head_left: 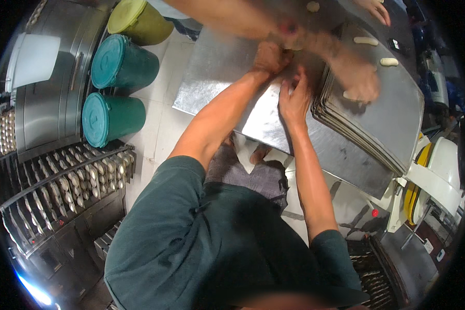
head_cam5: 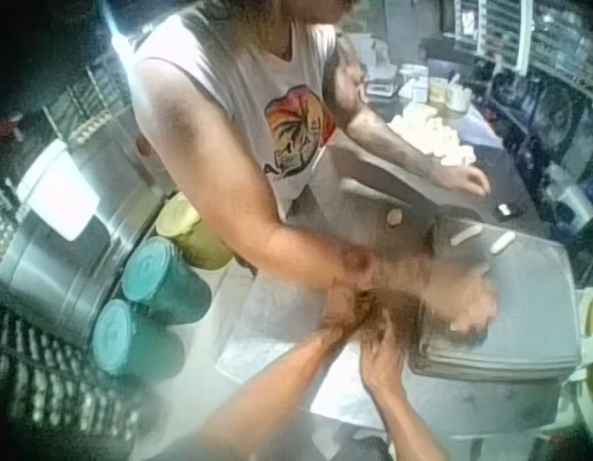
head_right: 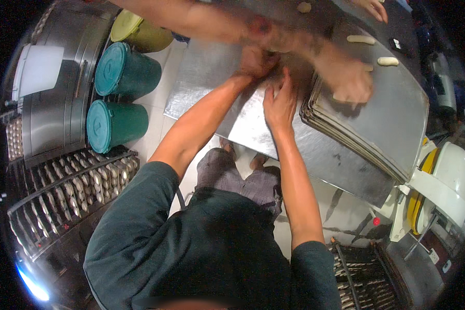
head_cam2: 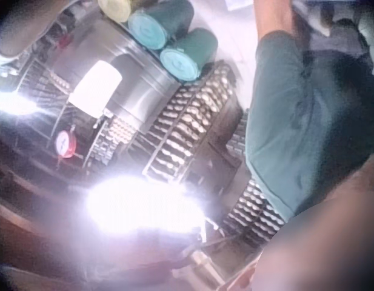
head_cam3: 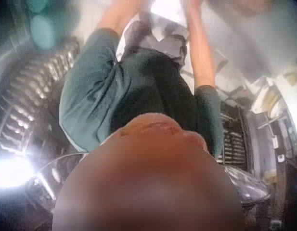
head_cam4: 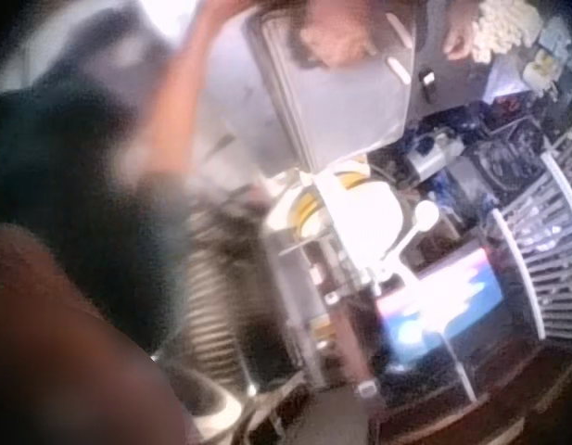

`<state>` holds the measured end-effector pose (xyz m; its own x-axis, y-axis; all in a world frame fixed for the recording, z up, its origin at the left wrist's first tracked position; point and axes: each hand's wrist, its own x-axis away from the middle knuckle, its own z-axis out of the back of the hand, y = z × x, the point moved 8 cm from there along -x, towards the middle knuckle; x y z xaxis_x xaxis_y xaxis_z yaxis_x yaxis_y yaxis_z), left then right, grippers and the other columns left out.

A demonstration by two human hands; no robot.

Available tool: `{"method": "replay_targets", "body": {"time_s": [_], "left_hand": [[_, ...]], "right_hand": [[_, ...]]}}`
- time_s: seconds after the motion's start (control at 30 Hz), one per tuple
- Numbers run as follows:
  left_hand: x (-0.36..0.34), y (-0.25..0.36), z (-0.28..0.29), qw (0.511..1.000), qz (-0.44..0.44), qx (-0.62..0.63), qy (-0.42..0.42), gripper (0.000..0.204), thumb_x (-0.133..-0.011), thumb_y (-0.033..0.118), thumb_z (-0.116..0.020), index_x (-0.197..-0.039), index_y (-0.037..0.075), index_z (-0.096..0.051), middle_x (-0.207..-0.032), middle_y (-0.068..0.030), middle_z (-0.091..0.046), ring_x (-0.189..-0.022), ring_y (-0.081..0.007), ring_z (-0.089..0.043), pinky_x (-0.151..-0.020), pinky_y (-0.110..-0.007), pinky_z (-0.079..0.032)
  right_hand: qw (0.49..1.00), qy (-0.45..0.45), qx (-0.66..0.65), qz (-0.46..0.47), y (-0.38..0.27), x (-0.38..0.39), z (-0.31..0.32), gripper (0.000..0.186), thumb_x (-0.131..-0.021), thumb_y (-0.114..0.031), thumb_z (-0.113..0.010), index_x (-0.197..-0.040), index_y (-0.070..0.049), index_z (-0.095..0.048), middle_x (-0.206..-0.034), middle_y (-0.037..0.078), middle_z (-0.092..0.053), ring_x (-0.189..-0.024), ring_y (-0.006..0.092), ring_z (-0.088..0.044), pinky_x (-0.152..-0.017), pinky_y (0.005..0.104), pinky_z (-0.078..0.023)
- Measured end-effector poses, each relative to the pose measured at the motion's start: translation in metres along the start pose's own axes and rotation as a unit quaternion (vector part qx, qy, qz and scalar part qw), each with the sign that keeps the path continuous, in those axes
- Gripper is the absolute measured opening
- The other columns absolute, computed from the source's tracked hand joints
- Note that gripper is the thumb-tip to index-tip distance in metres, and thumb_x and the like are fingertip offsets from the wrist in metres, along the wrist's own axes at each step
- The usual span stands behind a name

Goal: The person rolls small pieces of dough into cylindrical shapes on a metal table and places them onto baking trays.

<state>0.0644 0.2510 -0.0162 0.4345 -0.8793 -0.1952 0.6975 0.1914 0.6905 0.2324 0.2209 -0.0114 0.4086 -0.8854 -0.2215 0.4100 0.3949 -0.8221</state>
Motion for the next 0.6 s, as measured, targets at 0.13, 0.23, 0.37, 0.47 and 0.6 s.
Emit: {"method": "replay_targets", "body": {"time_s": [0.13,0.23,0.37,0.47,0.6], "left_hand": [[0.080,-0.010,0.053,0.987,-0.053,0.056,0.142,0.025,-0.075,0.009,-0.078,-0.097,0.005,-0.067,-0.099,-0.0175,-0.065,-0.096,-0.0364,-0.064,-0.080,-0.045,-0.052],[0.100,-0.006,0.066,0.986,-0.037,0.119,0.113,0.025,-0.070,0.006,-0.074,-0.093,0.003,-0.063,-0.101,-0.0168,-0.057,-0.092,-0.0359,-0.061,-0.077,-0.043,-0.052],[0.093,-0.009,0.068,0.984,-0.019,0.147,0.103,0.023,-0.075,0.009,-0.076,-0.092,0.002,-0.062,-0.101,-0.0175,-0.062,-0.094,-0.0332,-0.064,-0.079,-0.041,-0.053],[0.098,-0.028,0.073,0.991,0.056,0.117,0.018,0.028,-0.075,0.017,-0.078,-0.091,-0.001,-0.064,-0.094,-0.0205,-0.066,-0.089,-0.0342,-0.067,-0.079,-0.041,-0.054],[0.149,-0.026,0.123,0.979,0.109,0.132,-0.111,0.036,-0.076,0.025,-0.076,-0.096,-0.004,-0.067,-0.089,-0.0225,-0.069,-0.087,-0.0355,-0.071,-0.081,-0.040,-0.055]], "right_hand": [[0.996,0.079,0.034,-0.003,0.001,-0.040,-0.009,0.066,-0.088,-0.009,-0.069,-0.147,0.005,-0.042,-0.142,0.030,-0.051,-0.133,0.0474,-0.047,-0.114,0.0530,-0.037],[0.994,0.040,0.059,0.085,-0.016,-0.068,-0.017,0.057,-0.085,-0.005,-0.067,-0.138,0.004,-0.048,-0.135,0.028,-0.054,-0.129,0.0452,-0.050,-0.112,0.0517,-0.038],[1.000,0.008,-0.013,0.015,-0.002,-0.067,-0.030,0.042,-0.089,-0.011,-0.069,-0.129,0.000,-0.059,-0.118,0.021,-0.066,-0.118,0.0375,-0.059,-0.103,0.0467,-0.047],[0.998,-0.010,-0.036,-0.058,-0.027,-0.044,-0.044,0.040,-0.093,-0.019,-0.070,-0.128,-0.002,-0.062,-0.113,0.018,-0.070,-0.113,0.0341,-0.061,-0.099,0.0447,-0.049],[0.995,0.054,0.079,0.010,-0.028,-0.032,-0.041,0.038,-0.095,-0.023,-0.069,-0.128,-0.003,-0.065,-0.112,0.016,-0.071,-0.109,0.0326,-0.061,-0.098,0.0441,-0.049]]}}
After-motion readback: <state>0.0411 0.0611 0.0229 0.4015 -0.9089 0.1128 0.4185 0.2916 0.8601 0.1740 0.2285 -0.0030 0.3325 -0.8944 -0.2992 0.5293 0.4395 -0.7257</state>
